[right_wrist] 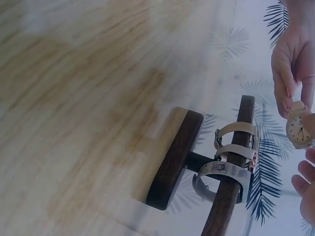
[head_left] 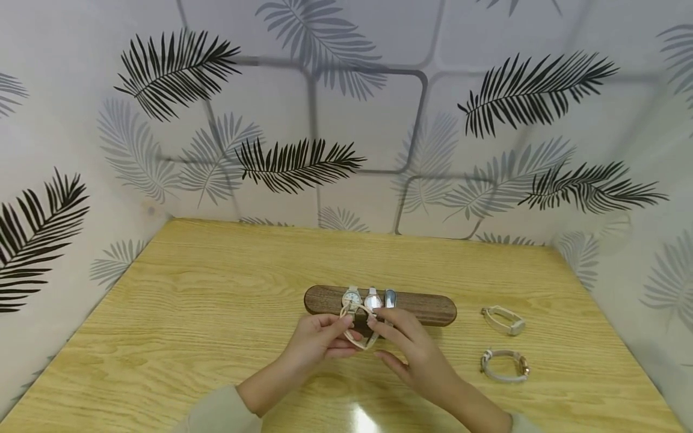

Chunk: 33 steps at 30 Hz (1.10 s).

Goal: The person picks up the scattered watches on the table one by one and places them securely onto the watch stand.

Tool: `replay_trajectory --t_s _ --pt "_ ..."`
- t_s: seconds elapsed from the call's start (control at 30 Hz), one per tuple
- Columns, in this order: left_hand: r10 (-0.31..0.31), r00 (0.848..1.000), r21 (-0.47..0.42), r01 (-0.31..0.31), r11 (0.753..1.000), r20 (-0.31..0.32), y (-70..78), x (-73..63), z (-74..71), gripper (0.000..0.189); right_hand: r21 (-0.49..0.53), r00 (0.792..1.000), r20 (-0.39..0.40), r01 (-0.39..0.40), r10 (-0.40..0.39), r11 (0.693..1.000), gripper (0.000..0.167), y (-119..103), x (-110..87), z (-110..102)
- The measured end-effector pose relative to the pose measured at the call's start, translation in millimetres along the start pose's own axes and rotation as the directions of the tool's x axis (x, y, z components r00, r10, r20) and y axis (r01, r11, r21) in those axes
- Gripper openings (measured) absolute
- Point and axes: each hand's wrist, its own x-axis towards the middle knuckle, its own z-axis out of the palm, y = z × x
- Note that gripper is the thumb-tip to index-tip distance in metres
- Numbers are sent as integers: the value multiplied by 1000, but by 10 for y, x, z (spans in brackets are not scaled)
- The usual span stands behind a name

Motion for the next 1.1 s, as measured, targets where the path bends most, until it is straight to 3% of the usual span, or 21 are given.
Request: replay_trajectory --t_s 0.2,0.33,0.47,0.53,0.67,0.8,0.93,1.1 --pt "-46 999 49 46 998 2 51 19 33 39 -30 1000 -10 13 -14 999 35 -28 37 -76" --pt "-67 998 78 68 995 -7 87 34 55 43 50 999 -30 -10 12 999 29 -48 41 -110" --pt "-69 997 90 68 994 15 109 45 82 47 202 991 -37 -117 127 972 10 -91 21 -128" --pt "-44 998 86 39 996 52 108 52 93 48 268 977 -43 -189 207 945 11 -116 16 -132" --pt "51 989 95 -64 993 139 58 73 114 51 441 936 -68 -283 346 852 20 -160 30 -135" --pt "136 975 104 -156 982 177 -12 92 141 58 562 884 -57 -356 464 747 12 -208 41 -148" --pt "186 967 121 -209 970 172 -28 88 177 51 594 789 40 -512 613 620 3 -260 43 -181" --pt "226 962 192 -254 948 155 -14 63 232 33 634 668 161 -634 726 443 15 -290 29 -203"
